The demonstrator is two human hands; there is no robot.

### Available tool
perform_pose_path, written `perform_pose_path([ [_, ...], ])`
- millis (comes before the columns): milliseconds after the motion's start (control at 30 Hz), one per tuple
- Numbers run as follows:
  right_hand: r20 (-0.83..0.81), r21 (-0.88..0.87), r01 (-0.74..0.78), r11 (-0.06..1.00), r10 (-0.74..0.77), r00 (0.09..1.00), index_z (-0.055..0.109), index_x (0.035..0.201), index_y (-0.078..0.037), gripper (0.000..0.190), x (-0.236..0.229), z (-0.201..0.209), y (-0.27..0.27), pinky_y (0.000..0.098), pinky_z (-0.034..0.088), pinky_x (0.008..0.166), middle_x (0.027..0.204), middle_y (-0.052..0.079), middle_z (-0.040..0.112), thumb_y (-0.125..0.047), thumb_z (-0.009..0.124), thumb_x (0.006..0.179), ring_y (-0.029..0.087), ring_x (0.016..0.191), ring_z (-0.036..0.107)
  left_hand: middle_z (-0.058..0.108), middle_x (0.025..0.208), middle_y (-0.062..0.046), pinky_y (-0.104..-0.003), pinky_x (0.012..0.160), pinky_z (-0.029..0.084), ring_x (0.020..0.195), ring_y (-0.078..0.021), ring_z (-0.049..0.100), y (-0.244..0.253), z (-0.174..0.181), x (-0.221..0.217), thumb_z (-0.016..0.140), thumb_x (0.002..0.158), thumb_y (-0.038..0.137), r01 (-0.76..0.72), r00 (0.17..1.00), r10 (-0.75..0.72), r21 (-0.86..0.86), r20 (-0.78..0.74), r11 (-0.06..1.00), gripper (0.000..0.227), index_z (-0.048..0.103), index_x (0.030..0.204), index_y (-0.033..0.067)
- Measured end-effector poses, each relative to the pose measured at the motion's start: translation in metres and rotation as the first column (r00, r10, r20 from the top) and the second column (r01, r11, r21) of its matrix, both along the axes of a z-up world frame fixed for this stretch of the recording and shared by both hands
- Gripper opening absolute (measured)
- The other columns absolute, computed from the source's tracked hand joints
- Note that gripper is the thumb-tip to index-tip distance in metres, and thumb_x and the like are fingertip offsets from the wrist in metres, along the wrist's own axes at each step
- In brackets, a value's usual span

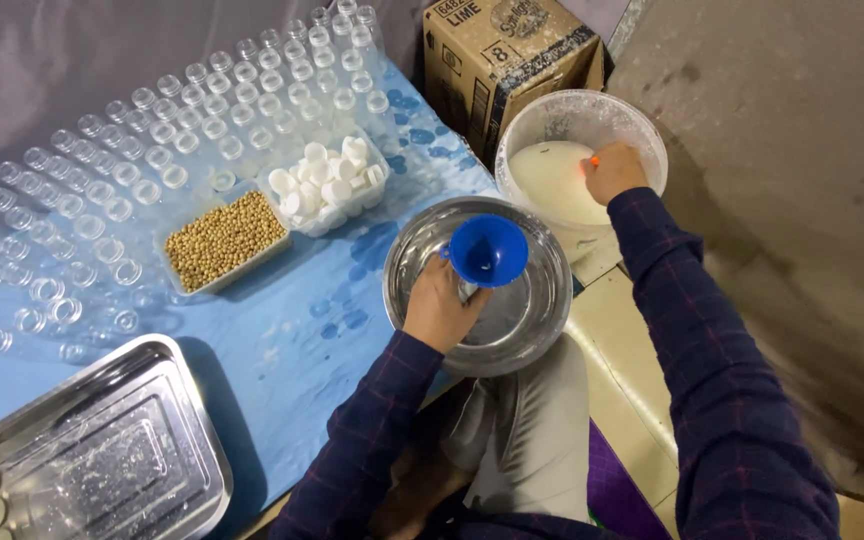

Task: The person scoops a white liquid from a bucket using an orange ladle and pours it into small plastic bottles through a blue funnel. After filling each bottle, they place a white cap on it and set the bottle on a metal tray. The process is repeated for multiple bottles.

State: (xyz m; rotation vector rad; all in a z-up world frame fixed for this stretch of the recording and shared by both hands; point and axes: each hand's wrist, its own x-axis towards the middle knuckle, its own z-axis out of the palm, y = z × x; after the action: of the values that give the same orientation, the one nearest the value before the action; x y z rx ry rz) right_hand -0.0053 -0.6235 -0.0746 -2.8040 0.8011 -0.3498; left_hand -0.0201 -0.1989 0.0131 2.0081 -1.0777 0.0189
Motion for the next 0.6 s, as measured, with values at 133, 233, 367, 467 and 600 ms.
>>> perform_pose_path([
  [133, -0.006, 0.158, -0.008, 0.987, 0.009, 1.0, 0.08, 0.092, -0.001, 0.029, 0.013, 0.017, 0.027, 0.0496, 0.059, 0.076, 0.083, 0.026, 0.075, -0.024, 0.064, 0.099, 0.045, 0.087, 0.075, 0.07, 0.102, -0.018, -0.043, 0.079, 0.062, 0.095, -0.0353, 0.069, 0.002, 0.003, 0.004, 0.071, 0.094, 0.026, 0.032, 0.999, -0.032, -0.03, -0.012, 0.999, 0.039, 0.063, 0.121, -0.0016],
  [233, -0.075, 0.305, -0.025, 0.952, 0.051, 0.996, 0.08, 0.1, -0.005, 0.031, 0.002, 0.046, 0.058, 0.0416, 0.06, 0.081, 0.07, 0.01, 0.075, -0.029, 0.061, 0.1, 0.028, 0.08, 0.077, 0.069, 0.096, -0.015, -0.042, 0.079, 0.062, 0.092, -0.0323, 0.067, 0.002, -0.006, 0.006, 0.072, 0.093, 0.031, 0.005, 0.999, -0.005, 0.018, -0.04, 1.0, 0.038, 0.065, 0.116, 0.0023],
  [367, -0.299, 0.282, -0.04, 0.959, 0.127, 0.946, 0.082, 0.102, -0.006, 0.038, -0.003, 0.024, 0.036, 0.048, 0.058, 0.091, 0.088, 0.017, 0.079, -0.037, 0.06, 0.1, 0.036, 0.097, 0.074, 0.07, 0.095, -0.016, -0.042, 0.077, 0.061, 0.091, -0.0332, 0.067, 0.002, -0.01, 0.009, 0.073, 0.091, 0.031, 0.012, 1.0, -0.012, 0.01, -0.023, 1.0, 0.038, 0.066, 0.114, 0.001],
  [467, -0.363, 0.17, -0.019, 0.985, 0.08, 0.928, 0.081, 0.11, -0.003, 0.039, -0.007, 0.023, 0.016, 0.0508, 0.057, 0.095, 0.106, 0.026, 0.078, -0.034, 0.06, 0.1, 0.043, 0.11, 0.071, 0.07, 0.09, -0.015, -0.04, 0.075, 0.059, 0.087, -0.0315, 0.066, 0.002, -0.012, 0.009, 0.075, 0.09, 0.031, 0.002, 1.0, -0.002, 0.019, -0.015, 1.0, 0.034, 0.067, 0.109, 0.0032],
  [600, -0.312, 0.062, 0.102, 0.993, -0.078, 0.947, 0.081, 0.111, -0.003, 0.039, -0.014, 0.025, 0.003, 0.0489, 0.061, 0.084, 0.101, 0.026, 0.078, -0.034, 0.059, 0.102, 0.042, 0.101, 0.074, 0.069, 0.086, -0.014, -0.039, 0.072, 0.057, 0.081, -0.0296, 0.065, 0.001, -0.013, 0.008, 0.073, 0.091, 0.028, 0.005, 1.0, -0.004, 0.015, -0.019, 1.0, 0.03, 0.067, 0.106, 0.0025],
])
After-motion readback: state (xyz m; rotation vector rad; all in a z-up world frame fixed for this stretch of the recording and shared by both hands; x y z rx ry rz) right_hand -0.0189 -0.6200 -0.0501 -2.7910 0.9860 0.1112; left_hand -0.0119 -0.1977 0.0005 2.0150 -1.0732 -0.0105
